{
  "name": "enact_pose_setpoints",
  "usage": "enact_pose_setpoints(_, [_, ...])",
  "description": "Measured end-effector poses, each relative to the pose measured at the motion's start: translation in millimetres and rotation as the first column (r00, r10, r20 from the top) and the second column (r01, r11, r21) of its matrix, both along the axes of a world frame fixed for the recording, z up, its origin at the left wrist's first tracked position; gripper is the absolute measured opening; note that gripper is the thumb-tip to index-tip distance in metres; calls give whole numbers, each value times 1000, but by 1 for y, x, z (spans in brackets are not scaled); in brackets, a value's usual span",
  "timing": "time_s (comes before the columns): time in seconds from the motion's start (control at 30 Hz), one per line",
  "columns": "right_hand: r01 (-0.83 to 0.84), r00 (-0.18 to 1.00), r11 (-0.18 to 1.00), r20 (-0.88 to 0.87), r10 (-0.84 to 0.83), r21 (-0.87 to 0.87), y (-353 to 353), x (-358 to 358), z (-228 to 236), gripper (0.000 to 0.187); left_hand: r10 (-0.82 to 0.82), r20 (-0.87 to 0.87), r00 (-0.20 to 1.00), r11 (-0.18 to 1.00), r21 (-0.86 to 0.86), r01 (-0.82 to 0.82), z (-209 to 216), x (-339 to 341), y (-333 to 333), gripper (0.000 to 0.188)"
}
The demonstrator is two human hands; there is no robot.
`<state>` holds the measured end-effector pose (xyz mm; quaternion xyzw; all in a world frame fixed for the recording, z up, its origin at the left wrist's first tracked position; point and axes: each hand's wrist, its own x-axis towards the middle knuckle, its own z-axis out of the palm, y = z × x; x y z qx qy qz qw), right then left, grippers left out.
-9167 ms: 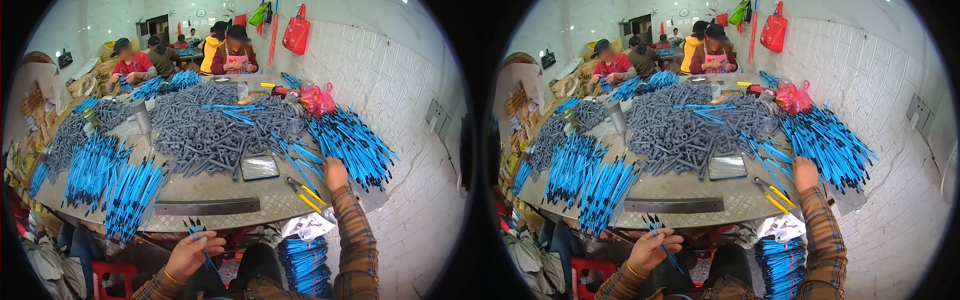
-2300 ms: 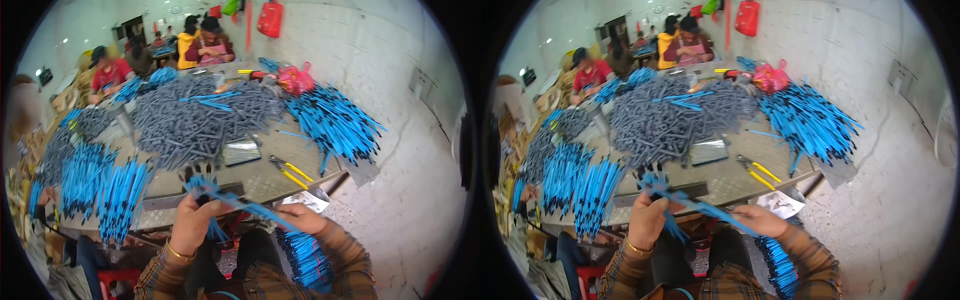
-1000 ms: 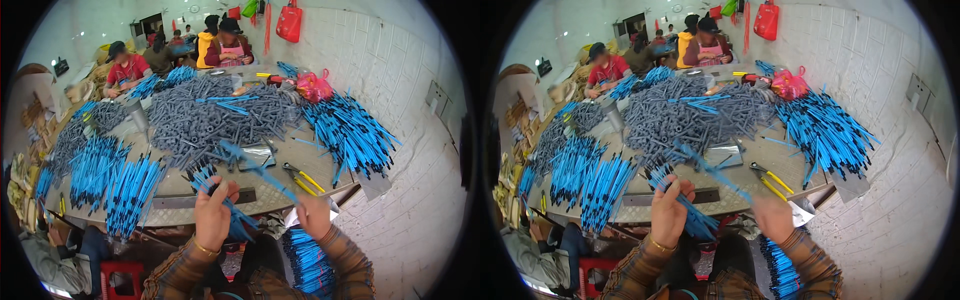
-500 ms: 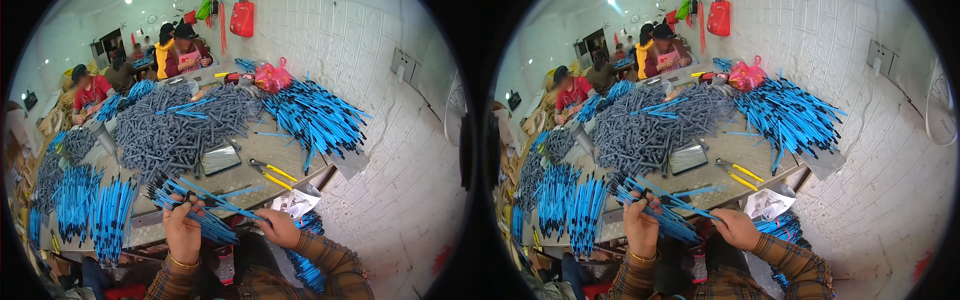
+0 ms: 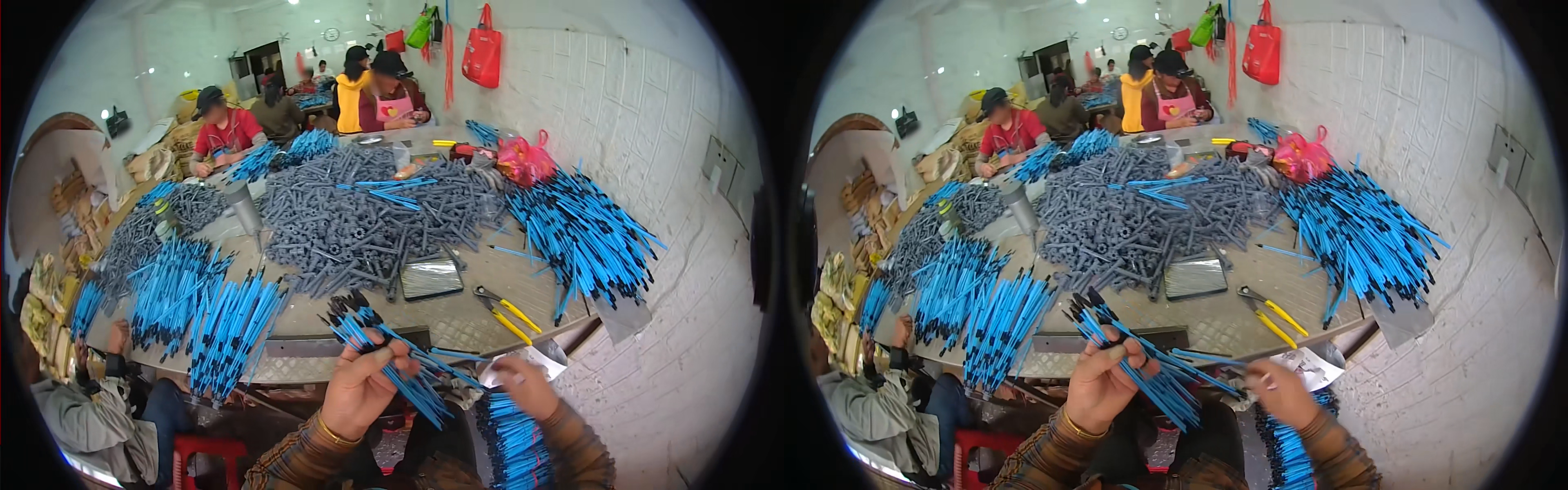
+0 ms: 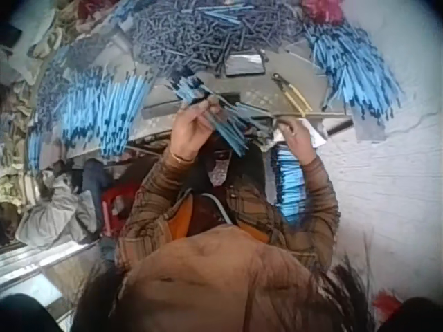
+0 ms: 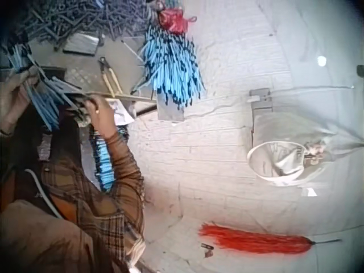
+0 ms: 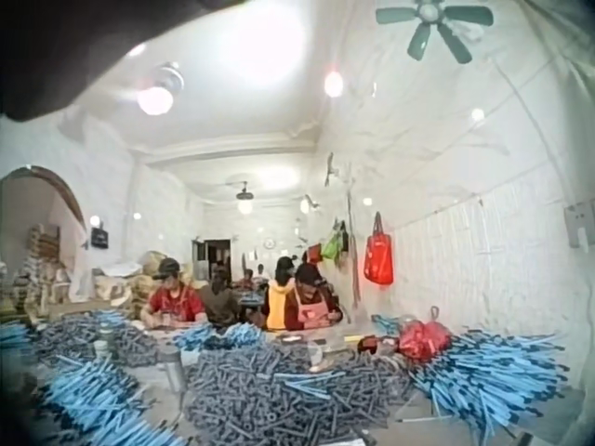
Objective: The person assembles umbrella frame components by stringing blue rods onto wire, fastening them around a plastic hub, and trimming the wire using pliers.
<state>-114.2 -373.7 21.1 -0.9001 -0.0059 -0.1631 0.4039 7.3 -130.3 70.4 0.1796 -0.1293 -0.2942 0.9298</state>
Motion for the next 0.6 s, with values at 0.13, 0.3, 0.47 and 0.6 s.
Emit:
enact_pose_setpoints(0.13, [676,708,623,581,-402,-393,-131,14,-6,24,-153,25,988,987,54,152,7,-10,13,20])
enact_pose_setpoints(0.3, [644,671,379,253,-697,-665,-196,20,-4,32,-375,118,919,923,142,359,-13,-11,26,18])
enact_pose_setpoints(0.47, [658,690,378,320,-650,-652,-208,47,-12,18,-338,169,926,890,377,256,-23,-12,44,16])
enact_pose_setpoints(0.6, [753,648,467,399,-649,-463,-198,59,1,15,-336,163,928,804,562,192,-20,-18,50,18])
